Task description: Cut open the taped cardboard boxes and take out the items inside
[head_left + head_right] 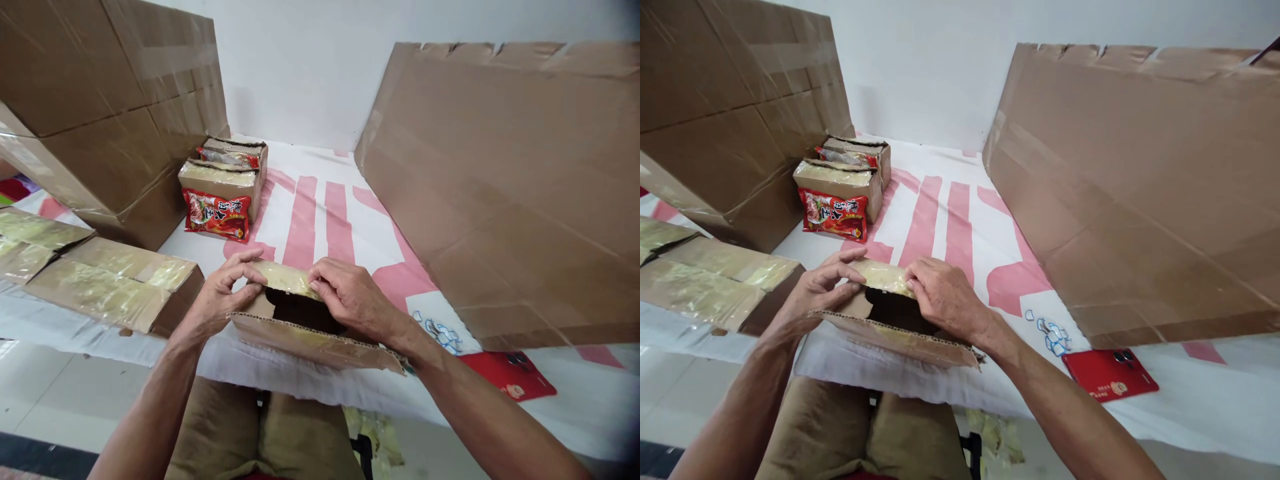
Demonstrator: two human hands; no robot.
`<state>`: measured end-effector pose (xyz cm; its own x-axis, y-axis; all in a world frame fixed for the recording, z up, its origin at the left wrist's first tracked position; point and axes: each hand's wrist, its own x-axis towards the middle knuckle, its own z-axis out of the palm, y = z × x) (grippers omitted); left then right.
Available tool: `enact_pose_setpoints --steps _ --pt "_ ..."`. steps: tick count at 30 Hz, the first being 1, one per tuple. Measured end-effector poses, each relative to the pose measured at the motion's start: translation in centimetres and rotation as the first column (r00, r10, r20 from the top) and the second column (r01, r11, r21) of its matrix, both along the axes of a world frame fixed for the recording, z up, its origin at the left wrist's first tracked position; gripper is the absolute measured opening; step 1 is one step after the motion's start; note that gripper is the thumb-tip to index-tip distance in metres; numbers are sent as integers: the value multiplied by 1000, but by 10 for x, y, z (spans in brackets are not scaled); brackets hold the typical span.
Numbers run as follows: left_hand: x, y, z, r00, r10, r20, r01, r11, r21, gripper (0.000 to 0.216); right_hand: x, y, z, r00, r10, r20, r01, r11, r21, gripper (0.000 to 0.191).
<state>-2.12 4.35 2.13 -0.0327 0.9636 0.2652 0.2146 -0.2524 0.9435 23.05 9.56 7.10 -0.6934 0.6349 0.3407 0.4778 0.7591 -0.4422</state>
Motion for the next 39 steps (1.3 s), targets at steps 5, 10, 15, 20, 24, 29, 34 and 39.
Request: enact_pose_setpoints --steps 5,10,15,20,24,29,34,39 --pt "1 -5 -4 999 25 -42 -24 999 33 17 -6 -7 -4 978 -184 -101 174 980 -99 17" --pt "1 -8 -3 997 37 -65 -33 998 54 24 -9 -8 -5 938 -281 -203 224 939 -262 16" --pt "0 -9 -7 997 55 -59 -50 995 81 20 -10 -11 -5 891 -364 -271 229 877 -423 16" --pt "1 -11 -7 996 79 -31 -75 993 94 21 -13 -13 -7 846 -435 -308 252 835 -489 14" --pt "2 -13 -5 998 64 -24 -62 995 75 19 -14 -12 -9 819 -467 -333 253 815 -522 13" --pt "0 -13 -7 998 61 -13 -60 995 85 18 3 -4 -2 850 -427 -307 127 733 -668 24" --pt "0 -12 -8 998 49 -27 -46 993 108 18 3 -8 20 916 -316 -249 179 875 -451 26" --pt "-2 -14 -8 998 34 -54 -27 992 120 13 -22 -15 27 986 -134 102 150 976 -160 5"
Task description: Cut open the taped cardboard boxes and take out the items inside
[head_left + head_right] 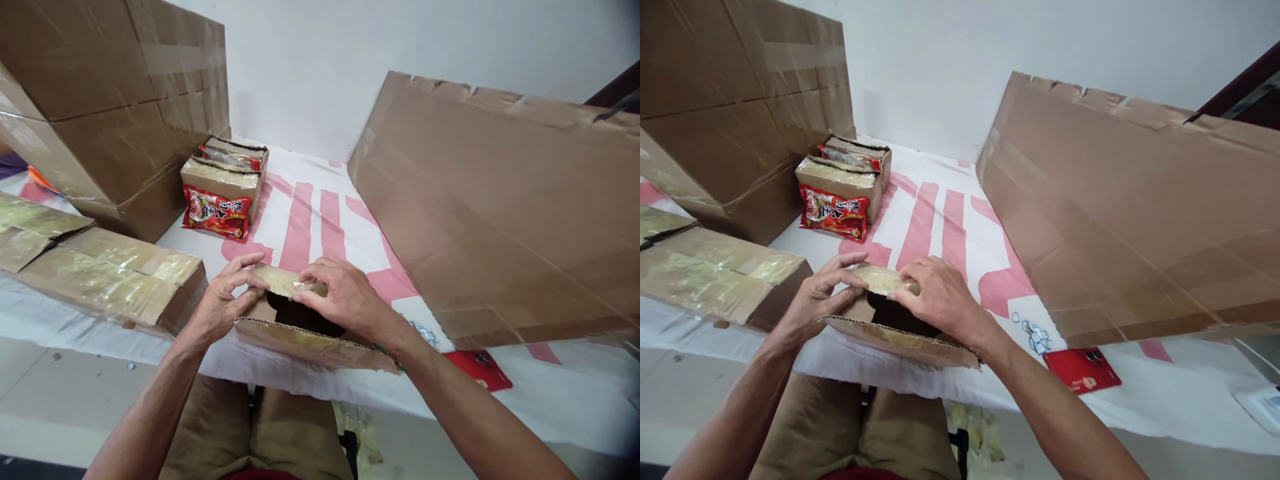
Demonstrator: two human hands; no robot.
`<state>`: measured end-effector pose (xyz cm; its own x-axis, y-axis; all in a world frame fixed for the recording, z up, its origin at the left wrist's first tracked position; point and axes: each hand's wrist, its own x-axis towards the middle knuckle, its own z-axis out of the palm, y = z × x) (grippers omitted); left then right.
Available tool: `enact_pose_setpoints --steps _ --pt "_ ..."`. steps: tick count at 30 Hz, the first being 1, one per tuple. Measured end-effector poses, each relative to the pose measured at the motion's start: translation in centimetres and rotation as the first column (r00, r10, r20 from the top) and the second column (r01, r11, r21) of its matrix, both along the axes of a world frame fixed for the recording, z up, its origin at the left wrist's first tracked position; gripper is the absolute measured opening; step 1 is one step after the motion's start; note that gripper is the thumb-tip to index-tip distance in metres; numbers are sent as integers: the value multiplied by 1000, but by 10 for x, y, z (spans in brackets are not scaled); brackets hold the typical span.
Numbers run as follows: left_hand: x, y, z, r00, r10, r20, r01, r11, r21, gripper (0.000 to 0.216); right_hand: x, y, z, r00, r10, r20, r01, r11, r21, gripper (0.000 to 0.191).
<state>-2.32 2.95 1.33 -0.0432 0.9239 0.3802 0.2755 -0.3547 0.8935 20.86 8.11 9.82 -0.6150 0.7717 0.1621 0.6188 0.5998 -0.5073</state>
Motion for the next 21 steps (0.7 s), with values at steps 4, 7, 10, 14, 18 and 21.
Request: enact_pose_setpoints --steps 4,7,10,14,18,21 --pt "-1 -2 -2 1000 13 -19 -13 999 37 14 -5 3 -11 995 -38 -92 33 997 -65 15" --pt "1 -3 -5 998 46 -43 -42 994 99 14 -4 4 -22 964 -142 -224 116 985 -125 15" --pt "1 -5 -7 996 65 -57 -57 989 136 14 -3 3 -29 923 -227 -311 192 971 -141 14" --pt "-8 -11 -10 995 88 -36 -83 991 109 12 10 13 -31 740 -415 -529 333 910 -248 12" --pt "-14 -14 -7 995 100 -4 -100 994 32 14 29 23 -31 458 -458 -762 320 885 -339 16" --pt "-12 -9 -2 999 34 -29 -33 999 16 17 33 20 -28 470 -407 -784 212 914 -347 16"
